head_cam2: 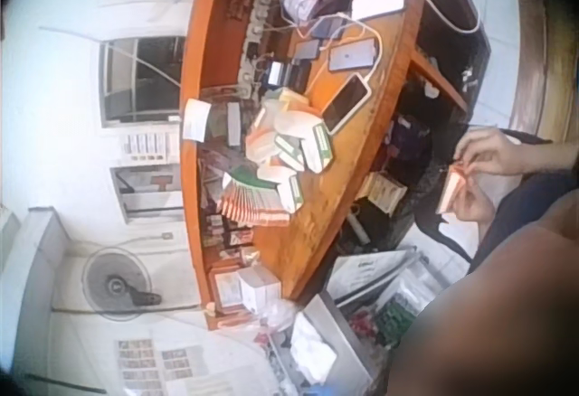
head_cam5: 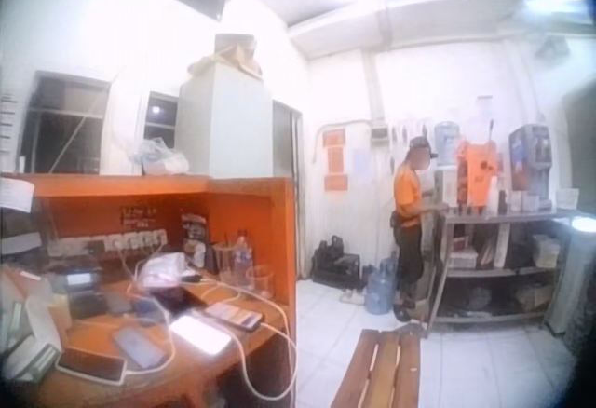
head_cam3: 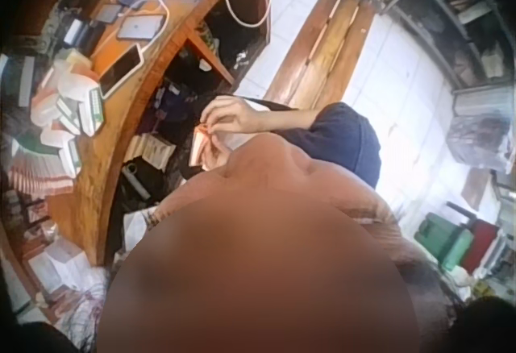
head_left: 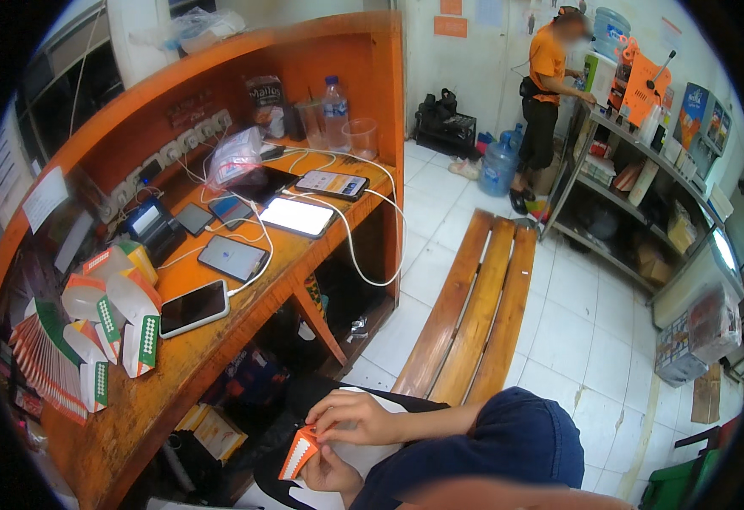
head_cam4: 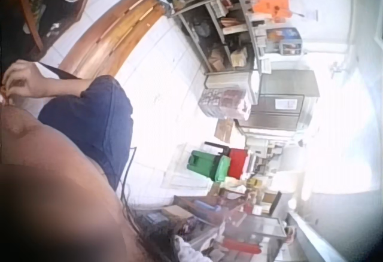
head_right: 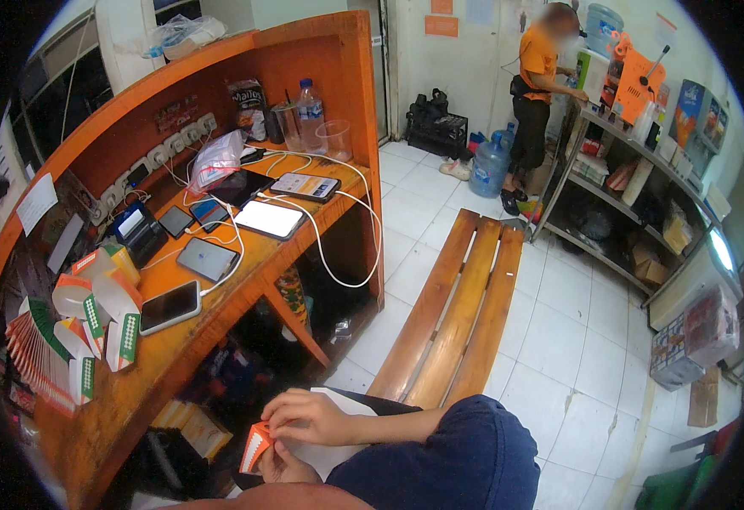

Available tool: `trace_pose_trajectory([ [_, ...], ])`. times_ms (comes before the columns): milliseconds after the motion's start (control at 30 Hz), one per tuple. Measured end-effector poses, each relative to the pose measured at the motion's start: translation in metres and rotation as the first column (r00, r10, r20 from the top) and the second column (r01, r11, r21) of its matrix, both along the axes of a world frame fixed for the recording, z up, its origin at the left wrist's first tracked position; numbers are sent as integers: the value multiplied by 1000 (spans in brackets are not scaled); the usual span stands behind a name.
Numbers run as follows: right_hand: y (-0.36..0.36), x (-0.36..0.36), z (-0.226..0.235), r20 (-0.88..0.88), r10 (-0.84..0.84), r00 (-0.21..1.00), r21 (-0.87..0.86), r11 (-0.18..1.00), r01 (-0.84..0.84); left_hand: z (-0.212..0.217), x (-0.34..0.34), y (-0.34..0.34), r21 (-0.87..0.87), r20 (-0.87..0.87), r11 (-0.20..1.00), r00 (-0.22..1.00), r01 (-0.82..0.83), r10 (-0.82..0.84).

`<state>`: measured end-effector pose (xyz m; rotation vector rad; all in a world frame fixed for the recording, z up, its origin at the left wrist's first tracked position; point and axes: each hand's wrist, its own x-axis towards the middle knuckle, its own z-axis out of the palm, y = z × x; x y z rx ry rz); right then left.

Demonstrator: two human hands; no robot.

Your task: The person folds flat cardboard pieces into small rectangular boxes by hand, aligning edges and creasing flaps. They place completed boxes on a wooden counter and continue folding more pieces from a stack.

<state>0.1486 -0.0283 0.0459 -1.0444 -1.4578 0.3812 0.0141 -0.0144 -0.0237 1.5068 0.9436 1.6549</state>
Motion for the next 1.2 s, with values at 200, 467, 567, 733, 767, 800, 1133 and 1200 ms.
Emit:
trace_pose_trajectory([
  [200,-2,1,-2,-85,18,996,-52,998,-23,7,0,-1,-96,46,995,998,-31,35],
  [467,-6,0,-1,-37,161,986,-6,987,-161,13,6,4,-268,290,963,956,31,50],
  [567,-5,-1,-6,-2,212,977,-12,977,-212,10,2,6,-351,234,935,971,45,41],
  [733,-4,-13,-17,405,94,910,-1,995,-102,11,4,10,-238,471,960,882,146,-17],
  [767,-4,-14,-19,517,39,855,24,998,-60,14,4,12,-282,451,946,892,161,-17],
  [800,-4,-13,-20,620,-15,784,53,998,-23,17,3,14,-298,459,933,887,201,-44],
  [1133,1,26,-25,25,-288,957,-298,912,282,30,-3,28,-410,719,865,687,291,110],
  [1200,4,34,-25,-33,-332,943,-322,896,305,25,-1,22,-380,729,831,684,407,-1],
])
